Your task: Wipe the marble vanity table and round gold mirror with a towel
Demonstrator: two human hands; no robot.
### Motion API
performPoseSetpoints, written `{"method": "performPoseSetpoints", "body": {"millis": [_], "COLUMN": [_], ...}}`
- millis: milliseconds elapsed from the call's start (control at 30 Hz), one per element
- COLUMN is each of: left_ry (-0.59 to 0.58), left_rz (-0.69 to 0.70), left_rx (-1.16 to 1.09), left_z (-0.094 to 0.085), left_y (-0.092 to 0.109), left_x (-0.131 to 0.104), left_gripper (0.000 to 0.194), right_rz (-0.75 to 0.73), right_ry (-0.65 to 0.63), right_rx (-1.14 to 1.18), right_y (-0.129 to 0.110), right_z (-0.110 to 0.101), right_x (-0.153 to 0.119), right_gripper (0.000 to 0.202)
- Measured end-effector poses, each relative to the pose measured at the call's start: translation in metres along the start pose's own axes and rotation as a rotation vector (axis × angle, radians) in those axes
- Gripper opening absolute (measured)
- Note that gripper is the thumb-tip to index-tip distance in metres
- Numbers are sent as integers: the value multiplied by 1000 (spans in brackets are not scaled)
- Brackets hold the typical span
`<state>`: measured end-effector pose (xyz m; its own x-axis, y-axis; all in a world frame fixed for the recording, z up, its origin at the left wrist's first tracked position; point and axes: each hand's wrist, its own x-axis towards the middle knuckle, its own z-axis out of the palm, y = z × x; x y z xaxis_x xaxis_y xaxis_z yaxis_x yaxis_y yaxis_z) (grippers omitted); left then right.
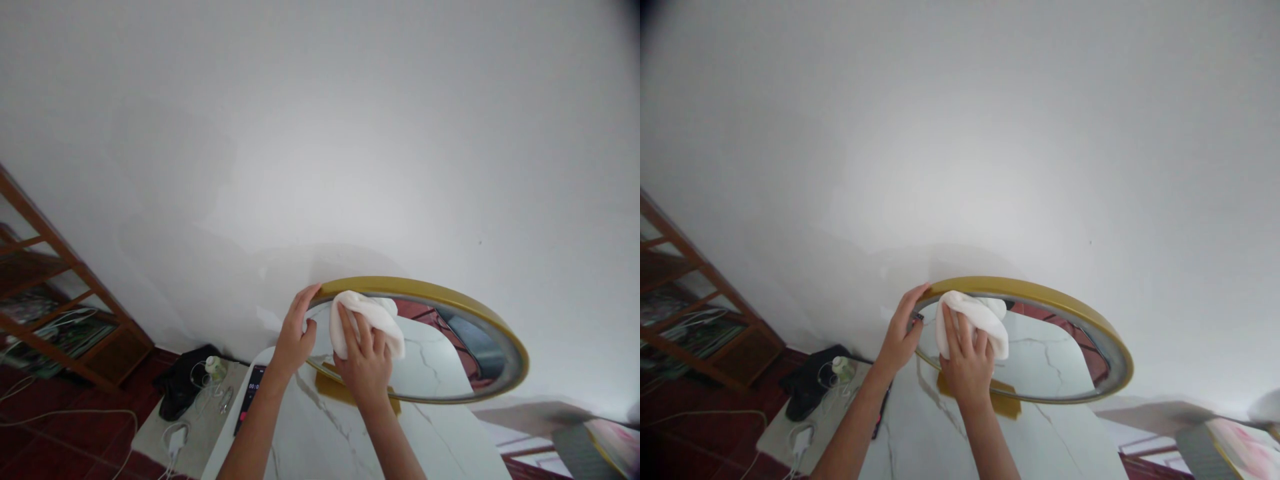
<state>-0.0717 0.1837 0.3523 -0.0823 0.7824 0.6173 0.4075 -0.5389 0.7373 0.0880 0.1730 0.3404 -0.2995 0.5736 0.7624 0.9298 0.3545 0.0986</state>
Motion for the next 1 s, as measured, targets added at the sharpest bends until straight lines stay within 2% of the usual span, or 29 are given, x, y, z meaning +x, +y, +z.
{"method": "performPoseSetpoints", "body": {"millis": [100, 167, 233, 333, 533, 700, 867, 1000], "left_ry": [159, 228, 266, 277, 236, 217, 202, 214], "left_rz": [-110, -230, -347, -359, -360, -380, -364, -361], "left_rx": [-3, -43, -120, -188, -186, -201, -217, -212], "left_z": [-2, 1, 5, 10, 7, 0, -1, -1], "left_y": [-33, -59, -81, -98, -94, -98, -99, -96], "left_x": [-22, -44, -66, -86, -88, -89, -91, -91], "left_gripper": [56, 48, 43, 44, 53, 62, 60, 61], "right_rz": [4, 4, -12, -89, -253, -363, -287, -300], "right_ry": [33, 32, 12, -32, -160, -191, -134, -137], "right_rx": [22, 41, 61, 82, 103, 101, 78, 57], "right_y": [4, 4, 2, -9, -43, -50, -50, -55], "right_z": [5, 9, 13, 21, 45, 52, 40, 44], "right_x": [-8, -13, -17, -20, -26, -31, -21, -21], "right_gripper": [77, 77, 76, 77, 77, 73, 72, 70]}}
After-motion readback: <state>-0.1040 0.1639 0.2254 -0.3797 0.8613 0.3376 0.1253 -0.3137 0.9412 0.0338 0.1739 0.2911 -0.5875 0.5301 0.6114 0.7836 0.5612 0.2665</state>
